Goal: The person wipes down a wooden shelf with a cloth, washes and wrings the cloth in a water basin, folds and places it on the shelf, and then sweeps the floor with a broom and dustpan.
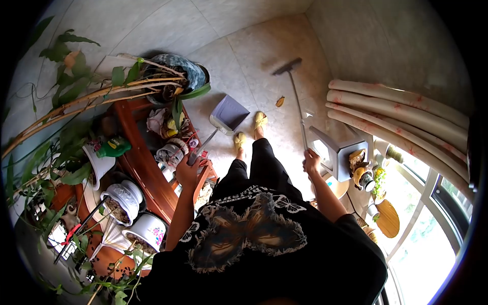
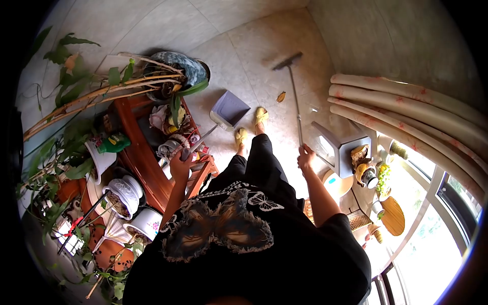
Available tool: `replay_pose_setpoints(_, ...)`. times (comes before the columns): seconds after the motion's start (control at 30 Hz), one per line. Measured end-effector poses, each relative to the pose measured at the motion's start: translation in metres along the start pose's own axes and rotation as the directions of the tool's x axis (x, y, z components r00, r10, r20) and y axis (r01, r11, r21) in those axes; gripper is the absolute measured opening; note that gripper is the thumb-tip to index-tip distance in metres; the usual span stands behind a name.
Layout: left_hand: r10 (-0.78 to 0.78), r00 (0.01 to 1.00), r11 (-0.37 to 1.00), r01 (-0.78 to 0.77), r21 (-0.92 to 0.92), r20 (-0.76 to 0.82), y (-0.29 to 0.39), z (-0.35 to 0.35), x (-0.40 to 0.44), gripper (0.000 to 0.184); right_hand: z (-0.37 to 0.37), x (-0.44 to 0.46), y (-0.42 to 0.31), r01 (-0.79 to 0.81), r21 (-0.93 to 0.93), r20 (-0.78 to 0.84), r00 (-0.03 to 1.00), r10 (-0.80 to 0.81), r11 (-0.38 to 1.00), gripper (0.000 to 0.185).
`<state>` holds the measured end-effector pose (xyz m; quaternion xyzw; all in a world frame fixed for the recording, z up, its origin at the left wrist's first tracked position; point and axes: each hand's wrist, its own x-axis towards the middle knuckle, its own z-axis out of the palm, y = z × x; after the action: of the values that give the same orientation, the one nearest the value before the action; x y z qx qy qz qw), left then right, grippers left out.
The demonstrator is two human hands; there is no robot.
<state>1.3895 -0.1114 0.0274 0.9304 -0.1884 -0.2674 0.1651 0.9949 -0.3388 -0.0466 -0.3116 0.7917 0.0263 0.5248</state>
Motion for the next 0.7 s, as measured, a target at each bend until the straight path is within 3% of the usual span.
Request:
replay_pose_setpoints(0.17,0.016,1.000,0.998,-0.017,-0.059,-0.012,-0.017,-0.001,-0.014,0.036,0.105,0.037,-0.045,0.186,-0.009,0.169,0.969,-0.182,0.982,0.039)
replay_pose_setpoints(0.23,-0.007,1.000,1.000,0.007,-0.003,-0.012,-0.023,-0.002,-0.020,0.035,0.163,0.070,-0.052,0.260,0.039,0.242,0.934,-0.262,0.965,0.037)
replay_pose_setpoints(0.27,-0.027,1.000,0.998,0.027,0.052,-0.011,-0.027,-0.003,-0.022,0.035,0.202,0.109,-0.038,0.435,-0.102,0.204,0.889,-0.409,0.895,0.036)
replay_pose_setpoints(0.33,-0.022,0.999,0.999,0.023,0.033,-0.025,-0.055,0.002,-0.030,0.037,0.230,0.076,-0.078,0.361,-0.049,0.244,0.908,-0.340,0.931,0.032)
replay_pose_setpoints(0.37,-0.011,0.999,1.000,0.011,0.007,-0.038,-0.065,0.004,-0.031,0.039,0.247,0.080,-0.078,0.434,-0.036,0.252,0.875,-0.412,0.900,0.033)
replay_pose_setpoints(0.43,-0.011,0.999,1.000,0.011,-0.004,-0.030,-0.066,0.000,-0.036,0.038,0.270,0.087,-0.082,0.542,-0.222,0.246,0.836,-0.491,0.810,0.032)
replay_pose_setpoints(0.47,-0.006,1.000,1.000,0.005,-0.020,-0.019,-0.066,-0.002,-0.038,0.037,0.276,0.087,-0.084,0.586,-0.317,0.240,0.810,-0.535,0.746,0.031)
replay_pose_setpoints(0.6,-0.016,0.999,0.998,0.014,-0.064,-0.035,-0.061,-0.005,-0.045,0.036,0.256,0.109,-0.065,0.505,-0.425,0.271,0.863,-0.427,0.751,0.033)
replay_pose_setpoints(0.63,-0.026,0.999,0.999,0.025,-0.042,-0.024,-0.057,-0.006,-0.047,0.035,0.238,0.113,-0.055,0.563,-0.440,0.248,0.825,-0.508,0.699,0.034)
replay_pose_setpoints(0.7,-0.048,0.999,0.999,0.048,-0.017,-0.003,-0.048,-0.010,-0.048,0.036,0.190,0.131,-0.040,0.519,-0.404,0.363,0.847,-0.389,0.753,0.039)
